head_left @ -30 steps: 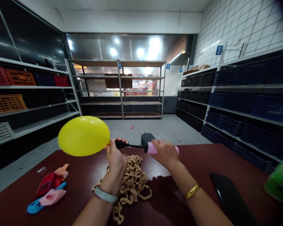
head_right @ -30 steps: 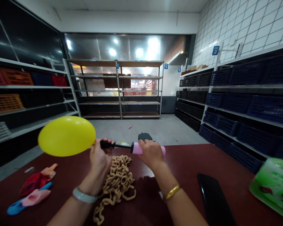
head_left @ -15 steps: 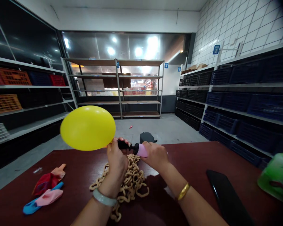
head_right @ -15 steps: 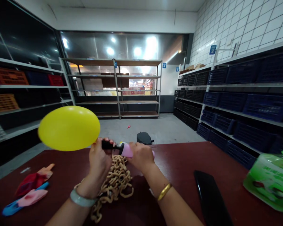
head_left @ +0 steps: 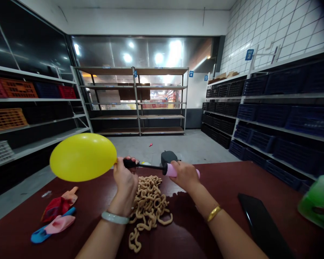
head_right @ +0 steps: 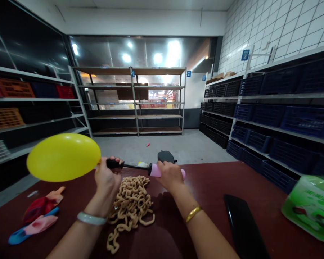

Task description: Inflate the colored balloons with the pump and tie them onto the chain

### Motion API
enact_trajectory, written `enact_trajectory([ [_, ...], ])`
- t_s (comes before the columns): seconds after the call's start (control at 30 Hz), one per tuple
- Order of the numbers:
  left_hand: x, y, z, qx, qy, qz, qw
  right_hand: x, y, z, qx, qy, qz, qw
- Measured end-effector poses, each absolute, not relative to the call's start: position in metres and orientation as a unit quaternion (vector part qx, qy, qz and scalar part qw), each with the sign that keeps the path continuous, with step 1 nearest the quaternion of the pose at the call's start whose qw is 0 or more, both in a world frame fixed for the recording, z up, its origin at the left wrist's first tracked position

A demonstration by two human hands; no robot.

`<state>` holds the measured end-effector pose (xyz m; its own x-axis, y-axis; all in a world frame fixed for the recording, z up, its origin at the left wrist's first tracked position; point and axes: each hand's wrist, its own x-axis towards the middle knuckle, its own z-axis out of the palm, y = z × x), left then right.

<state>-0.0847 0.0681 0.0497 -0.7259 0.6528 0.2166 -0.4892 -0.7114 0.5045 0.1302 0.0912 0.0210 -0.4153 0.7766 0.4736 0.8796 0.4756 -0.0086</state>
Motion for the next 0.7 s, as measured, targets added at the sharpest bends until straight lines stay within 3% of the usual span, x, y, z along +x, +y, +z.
enact_trajectory([
  [0.3, -0.021, 0.055, 0.034, 0.225, 0.197, 0.868, 0.397, 0.105, 0.068, 0.023, -0.484, -0.831, -0.079, 0.261],
  [0.57, -0.028, 0.039, 0.056, 0.253, 0.168, 0.855, 0.421, 0.099, 0.063, 0.026, -0.469, -0.833, -0.044, 0.29],
  [0.7, -0.055, 0.04, 0.066, 0.262, 0.171, 0.87, 0.38, 0.103, 0.074, 0.018, -0.459, -0.841, -0.052, 0.282],
])
